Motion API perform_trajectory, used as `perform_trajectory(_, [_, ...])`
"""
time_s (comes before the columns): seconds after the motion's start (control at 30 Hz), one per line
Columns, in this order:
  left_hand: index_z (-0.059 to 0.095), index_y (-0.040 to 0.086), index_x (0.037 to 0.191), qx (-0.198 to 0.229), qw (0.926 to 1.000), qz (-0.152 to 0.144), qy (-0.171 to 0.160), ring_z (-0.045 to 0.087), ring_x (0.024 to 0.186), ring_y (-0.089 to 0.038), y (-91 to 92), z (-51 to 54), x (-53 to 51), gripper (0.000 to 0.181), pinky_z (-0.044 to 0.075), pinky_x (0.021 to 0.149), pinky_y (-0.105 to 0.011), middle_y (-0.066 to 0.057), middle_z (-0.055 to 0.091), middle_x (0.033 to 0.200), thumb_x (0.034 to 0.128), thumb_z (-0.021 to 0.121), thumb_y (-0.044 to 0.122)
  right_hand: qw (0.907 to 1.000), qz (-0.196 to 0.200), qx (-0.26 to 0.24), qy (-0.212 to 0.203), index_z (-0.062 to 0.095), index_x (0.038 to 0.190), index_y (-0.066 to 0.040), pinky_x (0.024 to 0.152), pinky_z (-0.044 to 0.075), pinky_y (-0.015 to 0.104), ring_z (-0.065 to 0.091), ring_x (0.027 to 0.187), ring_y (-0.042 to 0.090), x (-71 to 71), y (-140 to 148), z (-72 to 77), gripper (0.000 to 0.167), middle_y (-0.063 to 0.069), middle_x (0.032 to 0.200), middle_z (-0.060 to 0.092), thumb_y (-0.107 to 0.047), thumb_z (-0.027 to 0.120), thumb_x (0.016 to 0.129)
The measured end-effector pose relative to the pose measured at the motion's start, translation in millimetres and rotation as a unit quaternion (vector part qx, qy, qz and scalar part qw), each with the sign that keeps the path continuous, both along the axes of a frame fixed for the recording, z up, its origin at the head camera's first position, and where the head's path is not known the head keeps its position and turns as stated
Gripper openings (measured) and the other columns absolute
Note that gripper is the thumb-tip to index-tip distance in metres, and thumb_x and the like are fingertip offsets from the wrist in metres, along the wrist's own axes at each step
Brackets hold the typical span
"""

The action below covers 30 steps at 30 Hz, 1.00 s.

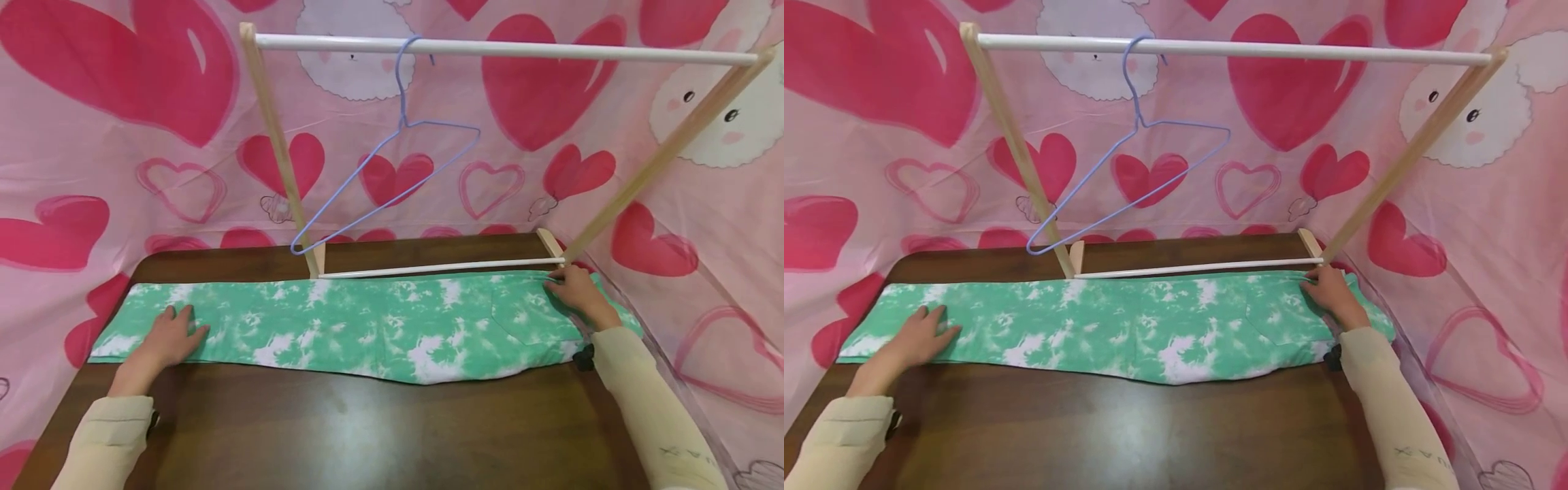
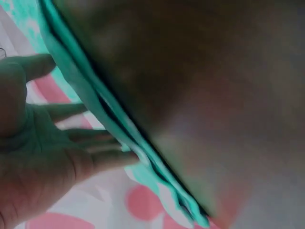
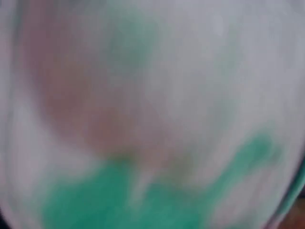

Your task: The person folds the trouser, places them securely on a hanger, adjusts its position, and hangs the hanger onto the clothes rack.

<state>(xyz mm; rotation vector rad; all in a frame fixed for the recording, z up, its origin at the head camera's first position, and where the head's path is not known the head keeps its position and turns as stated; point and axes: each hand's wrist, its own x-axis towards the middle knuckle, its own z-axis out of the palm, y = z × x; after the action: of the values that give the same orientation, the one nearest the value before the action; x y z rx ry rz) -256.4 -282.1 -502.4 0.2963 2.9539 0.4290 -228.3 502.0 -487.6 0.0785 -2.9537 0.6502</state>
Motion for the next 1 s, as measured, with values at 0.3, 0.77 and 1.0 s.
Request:
perform_trajectory(0.3, [0.03,-0.029,0.139,0.01,0.9994,-0.022,-0.024,0.025,0.126,-0.073,-11.0,2.0,9.5,0.074,0.031,0.102,-0.077,-0.062,0.018,0.136,0.1,0.062,0.025,0.9939,-0.069,-0.005,0.086,0.073,0.094,0.017,0.07,0.05,0.053,0.064,0.078,0.044,1.6,-10.0,19.9,0.022,0.034,0.088,0.07,-0.004,0.067,0.09])
perform_trajectory(0.77, [0.029,-0.029,0.138,0.018,0.9994,-0.011,-0.028,0.026,0.124,-0.071,-11.2,0.5,9.5,0.075,0.031,0.103,-0.076,-0.06,0.02,0.134,0.0983,0.064,0.024,0.9959,0.037,0.0,0.083,0.067,0.106,0.021,0.081,0.046,0.064,0.06,0.09,0.052,-13.6,4.7,9.9,0.023,0.038,0.097,0.064,0.006,0.067,0.089])
perform_trajectory(1.0, [0.028,-0.03,0.138,0.015,0.9995,-0.008,-0.027,0.028,0.122,-0.068,-10.5,1.7,9.0,0.073,0.032,0.102,-0.076,-0.057,0.023,0.131,0.0974,0.064,0.02,0.9995,-0.01,-0.008,0.029,0.055,0.128,0.02,0.093,0.042,0.073,0.055,0.108,0.058,12.8,38.9,15.6,0.046,0.044,0.119,0.058,-0.004,0.069,0.091])
